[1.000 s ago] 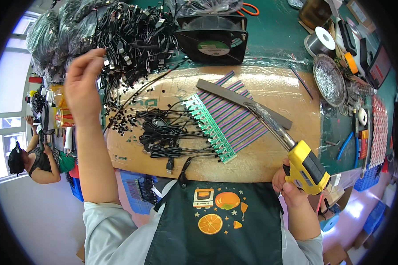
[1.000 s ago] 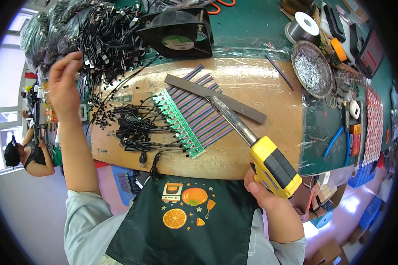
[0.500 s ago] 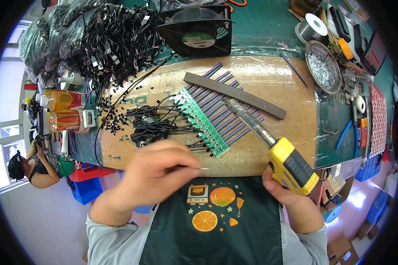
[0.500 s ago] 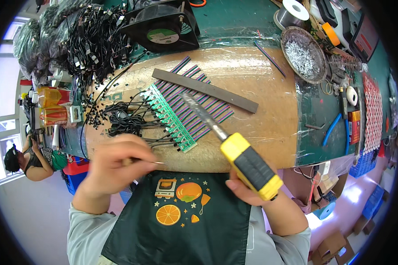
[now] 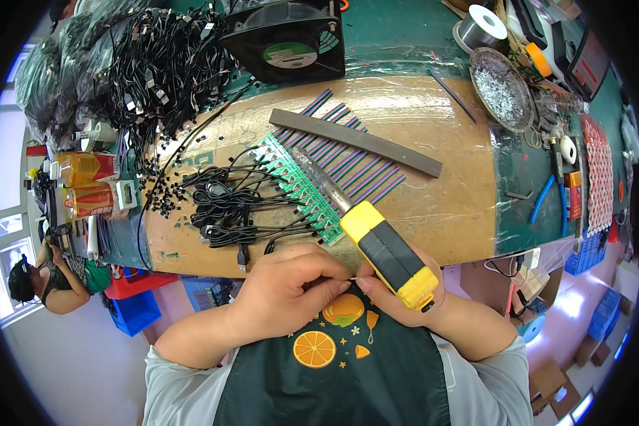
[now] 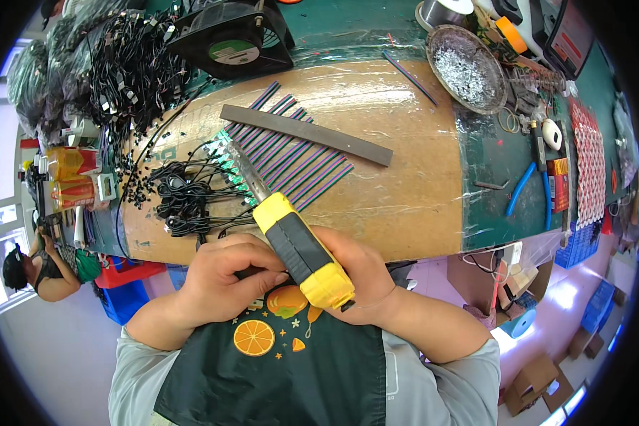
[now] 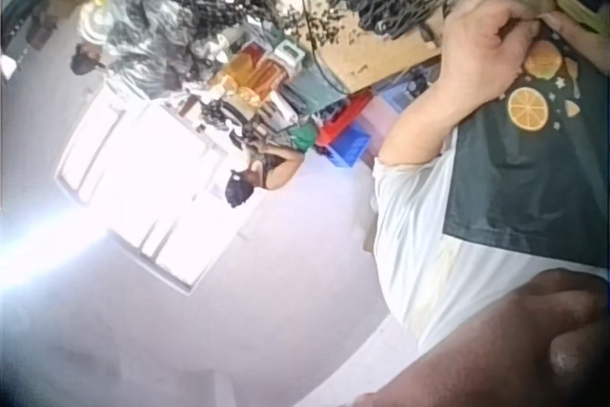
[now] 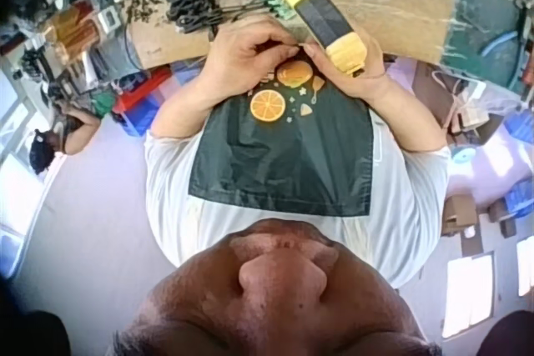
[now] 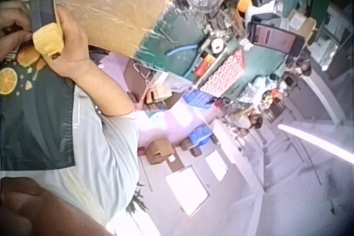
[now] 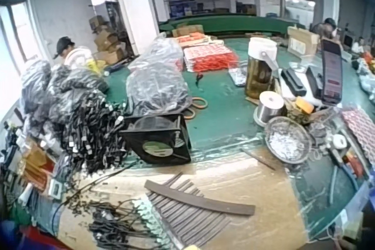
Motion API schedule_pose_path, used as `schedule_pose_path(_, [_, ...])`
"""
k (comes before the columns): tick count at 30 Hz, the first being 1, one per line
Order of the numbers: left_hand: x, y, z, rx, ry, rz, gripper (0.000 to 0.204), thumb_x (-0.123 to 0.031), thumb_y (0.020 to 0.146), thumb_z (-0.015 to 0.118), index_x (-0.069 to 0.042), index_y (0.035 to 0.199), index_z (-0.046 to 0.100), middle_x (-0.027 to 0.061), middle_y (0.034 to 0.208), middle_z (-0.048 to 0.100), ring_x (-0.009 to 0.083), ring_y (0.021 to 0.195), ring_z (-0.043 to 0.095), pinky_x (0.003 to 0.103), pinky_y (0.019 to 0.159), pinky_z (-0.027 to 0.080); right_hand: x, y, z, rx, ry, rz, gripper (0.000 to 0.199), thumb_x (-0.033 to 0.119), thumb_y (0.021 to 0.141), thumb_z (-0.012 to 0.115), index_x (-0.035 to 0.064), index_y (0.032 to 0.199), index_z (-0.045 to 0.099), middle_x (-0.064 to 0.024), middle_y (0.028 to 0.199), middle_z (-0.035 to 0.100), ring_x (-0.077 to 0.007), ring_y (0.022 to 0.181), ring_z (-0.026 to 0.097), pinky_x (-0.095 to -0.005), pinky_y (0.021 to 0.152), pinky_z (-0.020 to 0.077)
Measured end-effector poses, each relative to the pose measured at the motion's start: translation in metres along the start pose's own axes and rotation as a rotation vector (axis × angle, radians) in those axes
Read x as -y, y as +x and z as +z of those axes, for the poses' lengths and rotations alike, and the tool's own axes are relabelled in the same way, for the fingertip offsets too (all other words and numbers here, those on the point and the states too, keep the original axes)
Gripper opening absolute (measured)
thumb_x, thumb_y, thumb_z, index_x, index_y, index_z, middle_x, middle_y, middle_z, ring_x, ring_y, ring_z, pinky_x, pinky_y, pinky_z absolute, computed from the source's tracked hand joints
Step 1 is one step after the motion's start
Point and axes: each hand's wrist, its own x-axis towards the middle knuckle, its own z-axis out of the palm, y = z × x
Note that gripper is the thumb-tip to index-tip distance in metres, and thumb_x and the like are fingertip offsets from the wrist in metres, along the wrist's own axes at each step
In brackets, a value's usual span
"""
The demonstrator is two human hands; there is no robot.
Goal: The person solders wire connections on a circuit board using a soldering iron, retrieves and handles a stack of wired circuit boards, and solders small electronic components onto another board held beneath a metal bar.
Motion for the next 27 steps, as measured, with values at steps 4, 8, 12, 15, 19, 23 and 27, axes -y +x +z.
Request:
schedule_pose_path(4, [0.000,-0.005,0.000,0.066,0.166,0.124,0.017,-0.004,0.075,0.070,-0.007,0.092,0.068,0.0083,0.084,0.063,0.0267,0.074,0.063,0.035,0.065,0.052,0.010,0.001,-0.003,0.122,-0.037,0.071,0.054,0.015,0.074,0.080,0.0040,0.120,0.055,-0.0148,0.107,0.067,-0.0286,0.094,0.068,-0.0345,0.080,0.0530])
schedule_pose_path(8, [-0.003,-0.010,0.002,0.108,0.326,0.285,0.025,-0.008,0.074,0.068,-0.007,0.099,0.067,0.0074,0.087,0.060,0.0266,0.076,0.063,0.036,0.065,0.053,0.001,-0.008,0.002,0.109,-0.042,-0.005,0.061,0.019,0.069,0.084,0.0039,0.120,0.055,-0.0141,0.106,0.067,-0.0291,0.093,0.068,-0.0350,0.080,0.0530])
schedule_pose_path(12, [0.006,-0.012,-0.007,0.052,0.384,0.199,0.027,-0.002,0.068,0.073,-0.008,0.094,0.068,0.0076,0.088,0.062,0.0277,0.074,0.063,0.036,0.063,0.053,0.011,-0.019,-0.013,0.087,-0.123,0.138,0.049,0.013,0.069,0.081,0.0047,0.112,0.060,-0.0109,0.097,0.067,-0.0284,0.084,0.067,-0.0354,0.073,0.0530])
schedule_pose_path(15, [0.004,-0.005,-0.012,-0.074,0.434,0.169,0.026,0.002,0.071,0.071,-0.007,0.096,0.068,0.0085,0.086,0.062,0.0269,0.074,0.063,0.035,0.063,0.052,-0.002,-0.036,-0.013,-0.092,-0.310,0.047,0.033,0.006,0.073,0.070,0.0057,0.106,0.062,-0.0096,0.084,0.063,-0.0300,0.073,0.064,-0.0356,0.064,0.0509])
schedule_pose_path(19, [0.016,0.000,-0.006,-0.164,0.552,0.215,0.025,0.002,0.074,0.070,-0.005,0.098,0.068,0.0096,0.085,0.063,0.0266,0.073,0.062,0.035,0.063,0.051,-0.006,-0.047,-0.016,-0.061,-0.221,0.119,0.025,0.008,0.075,0.068,0.0064,0.099,0.062,-0.0088,0.081,0.062,-0.0301,0.069,0.062,-0.0370,0.062,0.0498])
schedule_pose_path(23, [0.016,0.004,-0.002,-0.163,0.643,0.203,0.025,0.000,0.074,0.070,-0.005,0.099,0.068,0.0096,0.086,0.063,0.0268,0.073,0.063,0.035,0.062,0.052,-0.008,-0.055,-0.017,-0.084,-0.112,0.171,0.020,0.011,0.076,0.069,0.0070,0.094,0.061,-0.0086,0.081,0.061,-0.0299,0.069,0.062,-0.0362,0.062,0.0493])
schedule_pose_path(27, [0.019,0.006,-0.002,-0.152,0.648,0.182,0.022,0.000,0.075,0.070,-0.004,0.096,0.067,0.0101,0.084,0.064,0.0276,0.073,0.063,0.036,0.062,0.052,-0.012,-0.063,-0.021,-0.053,-0.132,0.175,0.018,0.014,0.078,0.070,0.0071,0.092,0.061,-0.0085,0.080,0.061,-0.0286,0.068,0.061,-0.0351,0.061,0.0487])
